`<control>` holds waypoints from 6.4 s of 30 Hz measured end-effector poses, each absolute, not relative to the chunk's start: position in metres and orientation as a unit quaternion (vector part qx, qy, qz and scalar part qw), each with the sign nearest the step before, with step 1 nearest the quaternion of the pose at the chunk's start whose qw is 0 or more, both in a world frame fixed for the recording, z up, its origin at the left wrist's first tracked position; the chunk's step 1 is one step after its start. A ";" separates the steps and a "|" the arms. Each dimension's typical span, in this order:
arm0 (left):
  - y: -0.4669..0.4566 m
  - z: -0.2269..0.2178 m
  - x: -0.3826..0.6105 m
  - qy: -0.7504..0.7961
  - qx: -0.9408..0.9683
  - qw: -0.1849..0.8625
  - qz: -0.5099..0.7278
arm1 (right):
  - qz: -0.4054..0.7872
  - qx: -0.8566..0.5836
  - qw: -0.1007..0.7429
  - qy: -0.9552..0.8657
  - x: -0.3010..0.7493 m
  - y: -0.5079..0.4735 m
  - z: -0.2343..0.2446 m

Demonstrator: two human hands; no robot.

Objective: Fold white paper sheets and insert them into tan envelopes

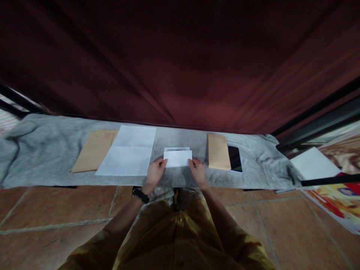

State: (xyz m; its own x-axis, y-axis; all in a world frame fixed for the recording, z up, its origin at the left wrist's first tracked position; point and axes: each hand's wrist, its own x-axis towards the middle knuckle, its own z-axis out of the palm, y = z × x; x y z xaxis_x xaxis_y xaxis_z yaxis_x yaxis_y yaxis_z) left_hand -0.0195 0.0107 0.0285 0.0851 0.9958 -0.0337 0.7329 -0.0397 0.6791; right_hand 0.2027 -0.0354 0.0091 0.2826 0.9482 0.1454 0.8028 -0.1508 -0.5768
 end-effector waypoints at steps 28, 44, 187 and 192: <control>0.032 0.048 0.005 0.733 0.656 0.178 0.028 | 0.034 -0.812 0.174 -0.555 0.186 -0.012 0.015; 0.033 0.049 0.009 0.735 0.659 0.160 0.022 | 0.020 -0.801 0.131 -0.584 0.187 -0.005 0.018; 0.010 -0.008 -0.001 0.435 0.883 0.116 0.133 | -0.012 -0.694 0.208 -0.689 0.195 -0.032 -0.014; 0.010 0.012 0.008 0.450 0.882 0.079 0.117 | 0.002 -0.696 0.219 -0.684 0.198 -0.039 -0.012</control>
State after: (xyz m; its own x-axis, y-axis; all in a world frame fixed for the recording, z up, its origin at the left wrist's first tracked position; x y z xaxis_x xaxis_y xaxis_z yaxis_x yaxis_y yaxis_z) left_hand 0.0076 0.0098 0.0124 0.5679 0.8118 0.1356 0.7748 -0.5829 0.2446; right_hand 0.1984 -0.0392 -0.0122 0.0647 0.9529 0.2963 0.9507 0.0314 -0.3084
